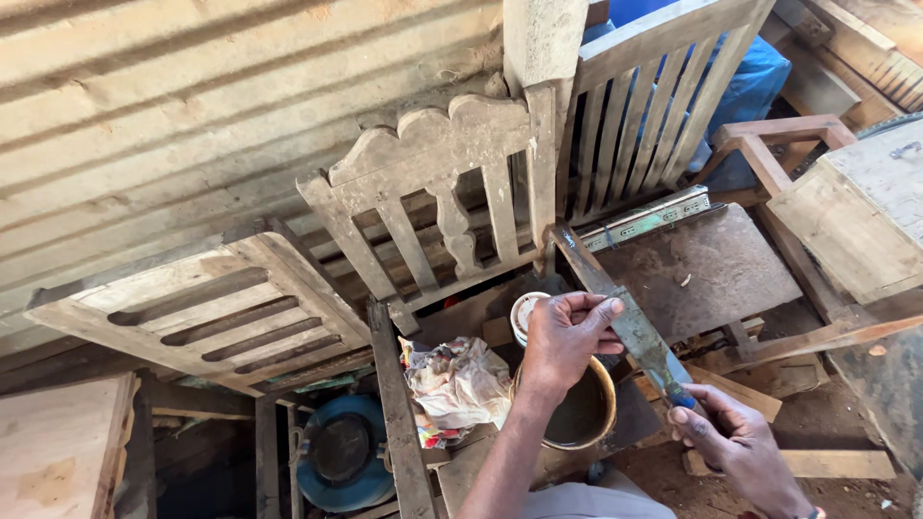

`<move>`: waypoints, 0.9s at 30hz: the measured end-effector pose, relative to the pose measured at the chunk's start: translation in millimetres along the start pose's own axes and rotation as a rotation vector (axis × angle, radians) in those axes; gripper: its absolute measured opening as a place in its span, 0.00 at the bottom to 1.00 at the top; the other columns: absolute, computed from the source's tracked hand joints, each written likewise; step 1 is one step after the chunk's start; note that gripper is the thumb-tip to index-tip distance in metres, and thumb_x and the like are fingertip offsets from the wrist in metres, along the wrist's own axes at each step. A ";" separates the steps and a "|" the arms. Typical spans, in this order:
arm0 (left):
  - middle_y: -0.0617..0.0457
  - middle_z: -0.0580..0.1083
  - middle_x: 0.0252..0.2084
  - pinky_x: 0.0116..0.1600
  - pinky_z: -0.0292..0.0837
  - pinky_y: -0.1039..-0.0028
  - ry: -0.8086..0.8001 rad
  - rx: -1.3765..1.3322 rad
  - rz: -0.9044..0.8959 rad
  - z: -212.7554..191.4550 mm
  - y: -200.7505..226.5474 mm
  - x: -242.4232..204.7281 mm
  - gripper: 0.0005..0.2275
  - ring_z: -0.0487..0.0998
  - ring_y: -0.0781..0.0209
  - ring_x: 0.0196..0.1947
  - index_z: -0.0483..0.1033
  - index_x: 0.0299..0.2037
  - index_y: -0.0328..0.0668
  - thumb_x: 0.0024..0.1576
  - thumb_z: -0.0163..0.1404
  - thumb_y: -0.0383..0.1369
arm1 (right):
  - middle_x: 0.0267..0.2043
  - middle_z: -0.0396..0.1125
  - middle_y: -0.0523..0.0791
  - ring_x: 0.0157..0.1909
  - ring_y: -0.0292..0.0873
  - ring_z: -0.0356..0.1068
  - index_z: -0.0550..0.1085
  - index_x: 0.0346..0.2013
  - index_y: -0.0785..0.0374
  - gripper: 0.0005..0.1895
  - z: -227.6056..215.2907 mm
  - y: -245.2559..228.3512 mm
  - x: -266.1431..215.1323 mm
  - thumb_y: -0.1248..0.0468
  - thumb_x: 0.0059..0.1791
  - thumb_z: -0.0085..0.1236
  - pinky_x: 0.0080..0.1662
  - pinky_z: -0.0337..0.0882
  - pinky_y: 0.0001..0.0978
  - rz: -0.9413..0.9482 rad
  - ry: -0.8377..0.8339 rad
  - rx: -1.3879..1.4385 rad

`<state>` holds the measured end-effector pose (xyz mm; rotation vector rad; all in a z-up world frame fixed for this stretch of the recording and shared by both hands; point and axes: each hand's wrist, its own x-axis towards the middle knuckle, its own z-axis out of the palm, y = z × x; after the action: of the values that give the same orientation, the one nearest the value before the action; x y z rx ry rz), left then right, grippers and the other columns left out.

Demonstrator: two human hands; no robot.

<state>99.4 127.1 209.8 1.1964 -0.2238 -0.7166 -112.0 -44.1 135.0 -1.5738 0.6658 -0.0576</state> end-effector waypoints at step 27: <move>0.33 0.80 0.40 0.50 0.79 0.59 0.269 0.860 -0.404 -88.2 -264.8 46.7 0.12 0.82 0.41 0.42 0.83 0.38 0.32 0.61 0.53 0.35 | 0.32 0.74 0.52 0.33 0.48 0.75 0.76 0.60 0.51 0.26 41.4 42.6 36.7 0.52 0.47 0.58 0.39 0.73 0.44 0.269 -0.048 -0.941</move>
<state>77.9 118.9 -72.3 2.1843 -0.0545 -0.8227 -80.2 -21.7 77.0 -2.3432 0.9282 0.5677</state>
